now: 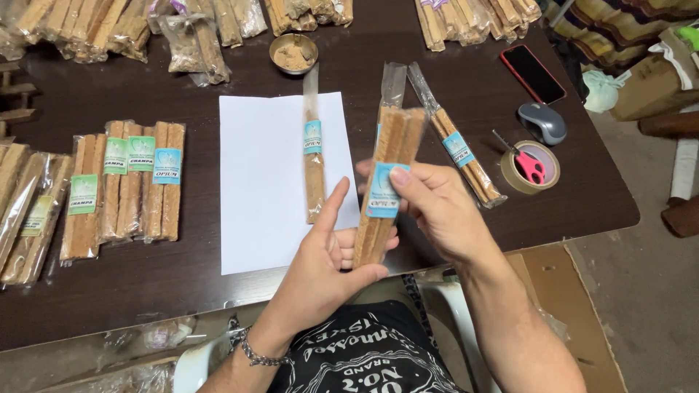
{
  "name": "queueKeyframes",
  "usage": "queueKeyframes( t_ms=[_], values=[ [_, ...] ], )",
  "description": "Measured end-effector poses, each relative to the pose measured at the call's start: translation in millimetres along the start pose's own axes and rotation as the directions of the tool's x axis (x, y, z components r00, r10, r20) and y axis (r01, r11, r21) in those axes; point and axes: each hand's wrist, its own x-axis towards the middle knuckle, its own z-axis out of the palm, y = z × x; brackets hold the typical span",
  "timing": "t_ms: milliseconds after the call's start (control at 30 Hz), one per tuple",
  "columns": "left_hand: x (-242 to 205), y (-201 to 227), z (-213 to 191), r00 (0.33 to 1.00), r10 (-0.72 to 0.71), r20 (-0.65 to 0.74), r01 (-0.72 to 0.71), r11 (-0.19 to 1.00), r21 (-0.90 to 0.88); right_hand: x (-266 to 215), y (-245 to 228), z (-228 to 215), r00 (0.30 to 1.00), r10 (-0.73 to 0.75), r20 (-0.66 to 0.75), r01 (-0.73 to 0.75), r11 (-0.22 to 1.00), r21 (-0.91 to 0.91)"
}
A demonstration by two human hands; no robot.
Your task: The person places bundles of wooden sticks into plastic sleeves, gathers loose sticks from a workspace, and places them together into a final plastic package.
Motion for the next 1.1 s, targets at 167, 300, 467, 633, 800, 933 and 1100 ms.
queueKeyframes(
  t_ms=[167, 300, 467, 633, 800, 933, 1100],
  values=[
    [1.3, 5.0, 1.5, 1.0, -0.011, -0.019, 0.011, 1.0, -0.01, -2.8, 9.2, 7.6, 1.0, -0.012, 0.008, 0.013, 0.998, -0.055],
    [1.2, 29.0, 0.8, 0.986, -0.164, -0.014, 0.164, 0.972, 0.168, -3.1, 10.5, 10.6, 0.992, -0.126, -0.002, 0.125, 0.98, -0.157],
    [17.7, 46.0, -47.3, 0.976, 0.17, 0.136, -0.202, 0.942, 0.27, -11.7, 9.9, 6.6, 0.932, -0.106, 0.347, -0.015, 0.943, 0.331],
    [38.8, 68.1, -29.2, 0.88, 0.225, 0.419, -0.178, 0.973, -0.149, -18.4, 49.3, 16.7, 0.732, -0.19, 0.654, -0.39, 0.67, 0.631],
    [46.1, 57.6, -16.8, 0.878, 0.104, 0.468, 0.001, 0.976, -0.218, -19.5, 99.8, 12.7, 0.593, -0.367, 0.717, -0.547, 0.47, 0.693],
    [47.9, 68.5, -21.7, 0.935, 0.03, 0.353, 0.026, 0.988, -0.151, -12.4, 78.3, -16.7, 0.664, -0.059, 0.745, -0.357, 0.851, 0.385],
    [36.8, 76.2, -11.6, 0.979, -0.2, 0.046, 0.182, 0.949, 0.258, -27.8, 43.4, -22.7, 0.992, -0.058, 0.114, 0.037, 0.983, 0.181]
  ],
)
